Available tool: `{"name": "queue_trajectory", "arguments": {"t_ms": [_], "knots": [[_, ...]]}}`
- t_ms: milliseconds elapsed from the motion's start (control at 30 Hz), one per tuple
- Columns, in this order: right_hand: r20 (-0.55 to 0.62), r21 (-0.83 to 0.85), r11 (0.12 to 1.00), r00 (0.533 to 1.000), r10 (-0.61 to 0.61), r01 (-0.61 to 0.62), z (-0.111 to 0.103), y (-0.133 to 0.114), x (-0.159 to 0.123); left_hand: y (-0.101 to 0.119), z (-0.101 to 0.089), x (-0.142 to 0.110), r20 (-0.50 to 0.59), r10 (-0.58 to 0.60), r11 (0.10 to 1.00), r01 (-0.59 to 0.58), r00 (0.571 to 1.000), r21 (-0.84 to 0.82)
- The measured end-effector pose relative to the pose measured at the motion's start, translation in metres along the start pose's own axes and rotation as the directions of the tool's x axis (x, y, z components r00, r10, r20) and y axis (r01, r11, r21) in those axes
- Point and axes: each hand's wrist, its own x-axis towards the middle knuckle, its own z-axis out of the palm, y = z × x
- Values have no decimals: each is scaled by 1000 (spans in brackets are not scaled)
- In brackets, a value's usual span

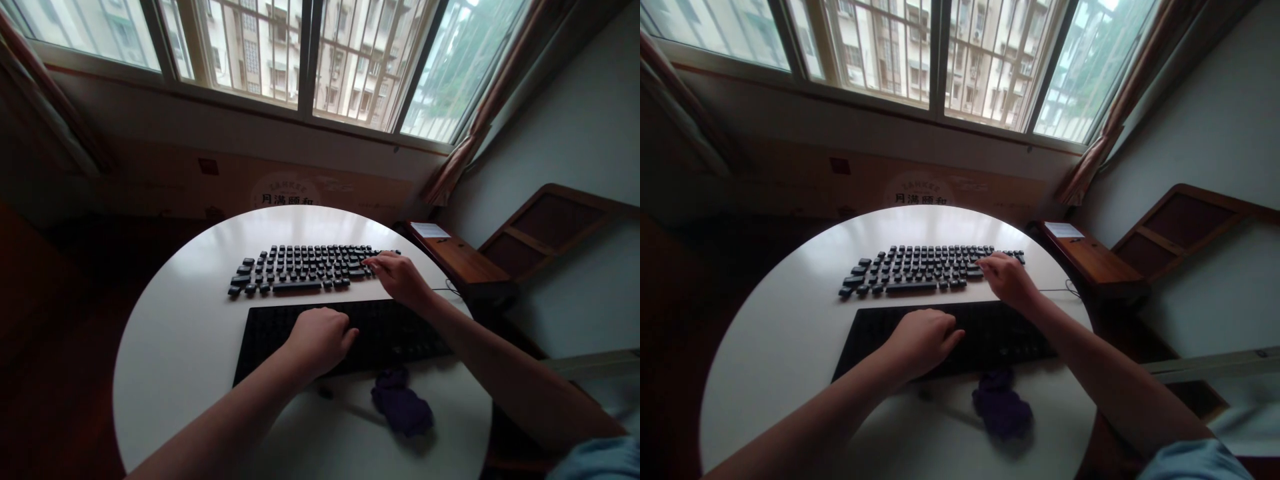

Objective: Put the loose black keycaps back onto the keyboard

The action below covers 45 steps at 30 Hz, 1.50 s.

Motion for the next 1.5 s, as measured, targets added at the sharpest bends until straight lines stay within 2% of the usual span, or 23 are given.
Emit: {"name": "queue_trajectory", "arguments": {"t_ms": [67, 133, 167, 200, 267, 300, 333, 367, 433, 533, 700, 800, 867, 933, 1033, 1067, 1133, 1167, 1233, 1333, 1400, 1500], "knots": [[-44, 135, 988, 996, 83, -77, -23, -7, -16, 2, -1, 0, -53, 27, 1000, -27, 998, -8], [59, 313, 916, 968, 244, -250, -41, -11, -37, 5, 1, 1, -128, 105, 994, -108, 986, -21], [169, 396, 842, 930, 326, -367, -47, -12, -49, 6, 3, 1, -157, 158, 986, -164, 975, -30], [291, 457, 746, 874, 390, -485, -51, -13, -61, 7, 6, 1, -173, 209, 975, -219, 962, -39], [490, 516, 549, 752, 440, -658, -53, -14, -82, 9, 14, 3, -167, 274, 957, -286, 947, -52], [544, 536, 475, 716, 438, -698, -52, -15, -90, 9, 19, 3, -152, 283, 955, -294, 947, -50], [568, 560, 424, 703, 429, -711, -50, -15, -97, 9, 24, 4, -131, 281, 956, -289, 951, -46], [568, 589, 396, 709, 418, -705, -48, -15, -103, 9, 29, 5, -108, 278, 958, -284, 954, -40], [535, 632, 397, 746, 397, -665, -41, -16, -109, 7, 36, 8, -76, 277, 960, -280, 958, -33], [460, 637, 463, 786, 414, -616, -31, -16, -111, 4, 38, 10, -56, 276, 960, -278, 959, -31], [396, 605, 486, 767, 505, -631, -18, -12, -109, 5, 36, 10, -33, 273, 961, -274, 961, -20], [417, 595, 477, 756, 505, -647, -13, -10, -107, 5, 36, 10, -42, 276, 961, -277, 960, -22], [424, 578, 508, 767, 482, -639, -12, -10, -107, 5, 36, 10, -53, 272, 961, -274, 961, -24], [389, 534, 608, 809, 440, -588, -13, -14, -110, 4, 37, 10, -58, 268, 963, -270, 962, -26], [277, 368, 840, 910, 309, -398, -17, -22, -118, 4, 38, 10, -64, 267, 963, -270, 962, -30], [250, 310, 893, 934, 255, -326, -18, -24, -121, 4, 38, 10, -65, 267, 962, -270, 961, -32], [213, 251, 938, 959, 186, -238, -18, -27, -128, 4, 38, 10, -67, 266, 962, -269, 962, -34], [198, 265, 935, 962, 187, -236, -17, -26, -131, 4, 38, 11, -66, 266, 963, -268, 962, -35], [168, 378, 870, 948, 272, -316, -12, -23, -135, 4, 38, 10, -62, 265, 963, -267, 962, -33], [148, 588, 669, 874, 462, -454, -4, -15, -135, 5, 38, 10, -46, 265, 963, -266, 963, -29], [134, 679, 561, 831, 539, -474, -1, -12, -132, 5, 37, 10, -37, 263, 964, -264, 964, -28], [95, 771, 447, 776, 624, -453, -4, -12, -127, 5, 35, 9, -32, 257, 965, -258, 966, -37]]}}
